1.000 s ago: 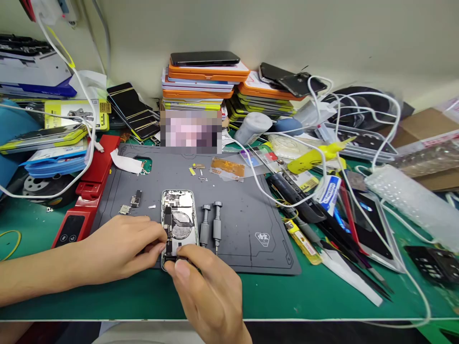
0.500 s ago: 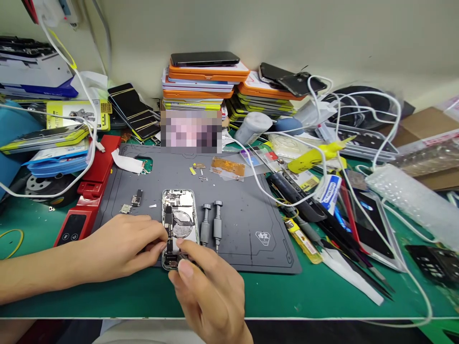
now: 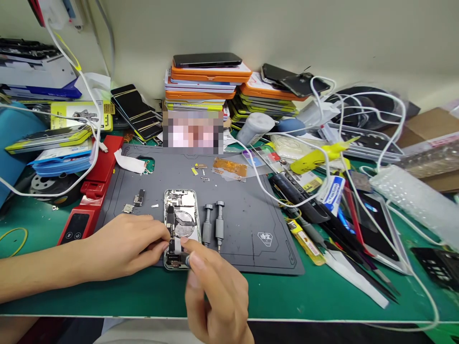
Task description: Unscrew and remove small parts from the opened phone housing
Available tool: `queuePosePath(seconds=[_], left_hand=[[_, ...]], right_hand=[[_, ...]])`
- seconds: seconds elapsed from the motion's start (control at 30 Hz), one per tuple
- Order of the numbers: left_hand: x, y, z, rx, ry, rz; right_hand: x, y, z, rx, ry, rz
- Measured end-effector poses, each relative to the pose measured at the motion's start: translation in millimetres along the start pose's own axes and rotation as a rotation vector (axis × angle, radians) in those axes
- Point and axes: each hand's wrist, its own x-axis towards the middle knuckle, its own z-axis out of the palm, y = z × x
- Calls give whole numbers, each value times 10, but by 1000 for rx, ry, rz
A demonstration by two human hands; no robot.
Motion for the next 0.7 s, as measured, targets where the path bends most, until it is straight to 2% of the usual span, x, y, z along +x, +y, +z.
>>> queuePosePath(seconds=[0.13,0.33,0.47,0.63,0.7], left_hand=[[-7,-15,18,21,16,33],[-5,-19,40,20,43,51],[-20,-42,46,8,57,92],[-27,-92,3,-123,91,124],[-21,-106,-14,-186,86,108]], right_hand=[[-6,22,23,22,32,-22],[-6,26,33,66,31,27],[44,-2,32,-10,71,86],[140,-38,29,42,176,59],[165,-51,22,49,179,42]])
